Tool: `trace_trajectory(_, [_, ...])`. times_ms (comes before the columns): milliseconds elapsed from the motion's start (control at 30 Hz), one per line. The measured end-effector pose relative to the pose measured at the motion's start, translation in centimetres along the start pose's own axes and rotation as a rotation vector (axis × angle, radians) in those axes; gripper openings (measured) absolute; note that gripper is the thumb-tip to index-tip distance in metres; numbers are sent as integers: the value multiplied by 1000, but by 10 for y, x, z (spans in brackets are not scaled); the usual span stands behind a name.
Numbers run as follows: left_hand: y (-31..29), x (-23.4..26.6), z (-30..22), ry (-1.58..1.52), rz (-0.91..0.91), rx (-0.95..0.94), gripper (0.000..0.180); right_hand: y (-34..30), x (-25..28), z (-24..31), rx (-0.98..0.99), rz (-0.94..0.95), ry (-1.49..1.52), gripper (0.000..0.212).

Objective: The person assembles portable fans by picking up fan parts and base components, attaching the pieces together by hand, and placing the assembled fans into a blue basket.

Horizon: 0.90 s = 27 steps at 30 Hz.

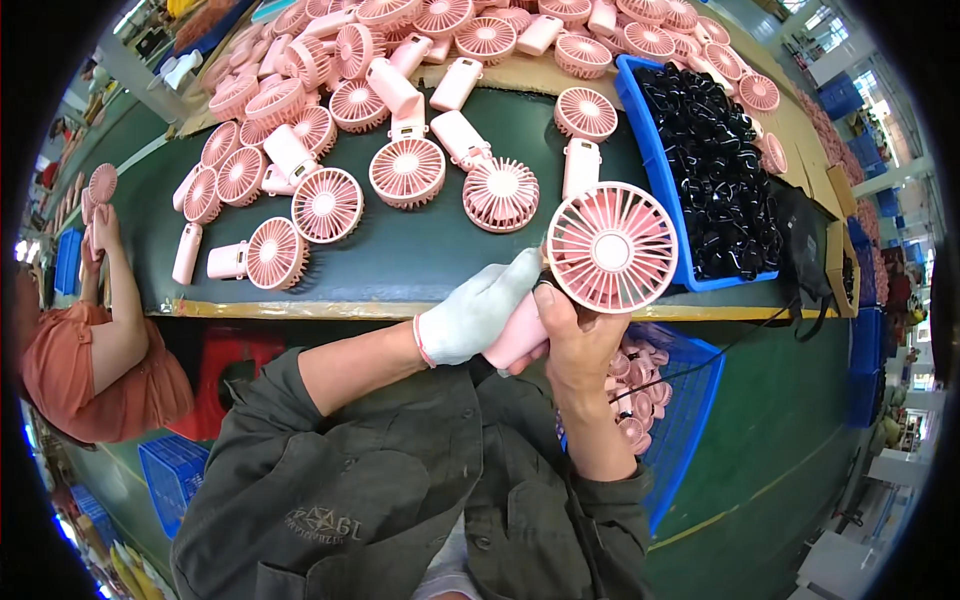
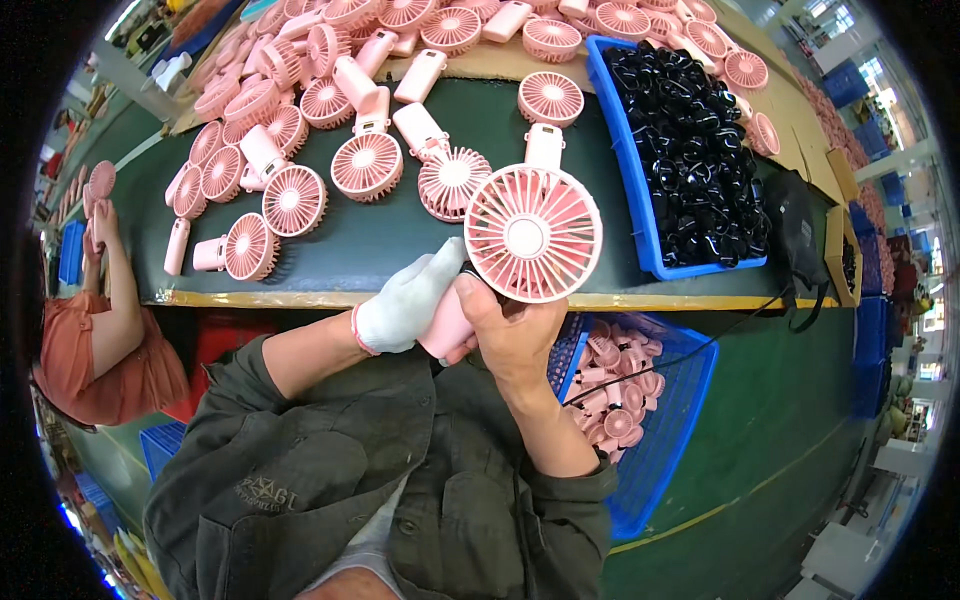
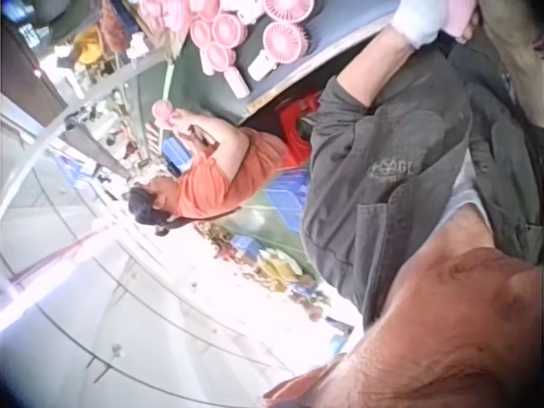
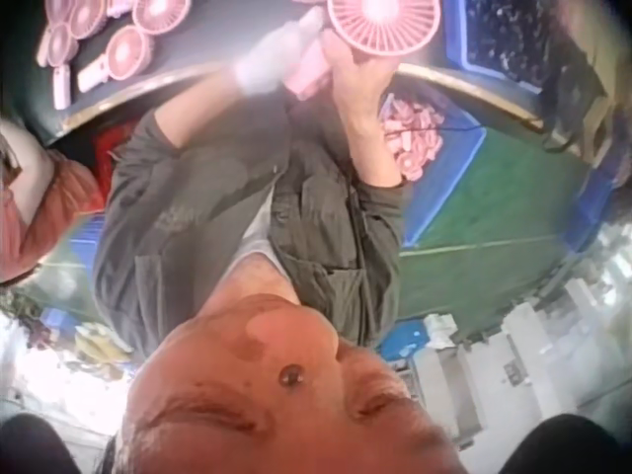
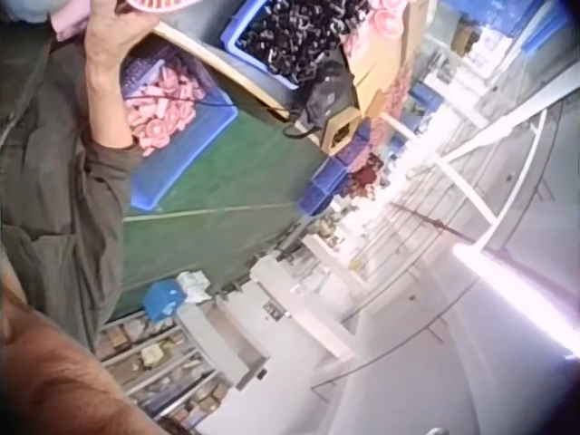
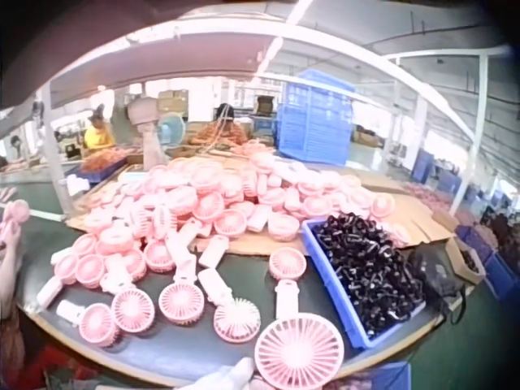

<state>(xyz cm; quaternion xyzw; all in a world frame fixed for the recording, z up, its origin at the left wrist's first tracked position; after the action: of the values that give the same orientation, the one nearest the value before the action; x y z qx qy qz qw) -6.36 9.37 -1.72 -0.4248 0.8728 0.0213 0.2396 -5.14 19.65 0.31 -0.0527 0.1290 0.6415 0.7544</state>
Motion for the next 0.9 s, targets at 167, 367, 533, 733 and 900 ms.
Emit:
trace_trajectory(167, [17,1,14,157,-11,-205,68,-3,22,-10,176,79,-290,55])
trace_trajectory(367, [23,-3,-31,1146,64,-666,33,-14,103,5,106,-304,-471,63])
trace_trajectory(533, [43,72,-81,1939,-134,-718,29,-78,232,10,48,-717,138,57])
trace_trajectory(733, [75,103,-63,2117,73,-650,46,-177,356,-143,-321,-976,786,31])
trace_trajectory(900, [69,76,-44,1794,222,-584,60,-161,324,-119,-310,-1062,272,29])
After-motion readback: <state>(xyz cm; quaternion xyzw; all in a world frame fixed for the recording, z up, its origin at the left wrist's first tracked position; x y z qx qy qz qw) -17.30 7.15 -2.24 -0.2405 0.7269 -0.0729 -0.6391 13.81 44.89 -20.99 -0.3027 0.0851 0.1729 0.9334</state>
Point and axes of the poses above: each hand's wrist, its own y-axis towards the middle knuckle, its own x-axis out of the back of the hand, z = x × y, the point moved 6 cm from there along y, towards the middle knuckle, and after that the axes turned 9 degrees about -x, right-handed, at the moved point
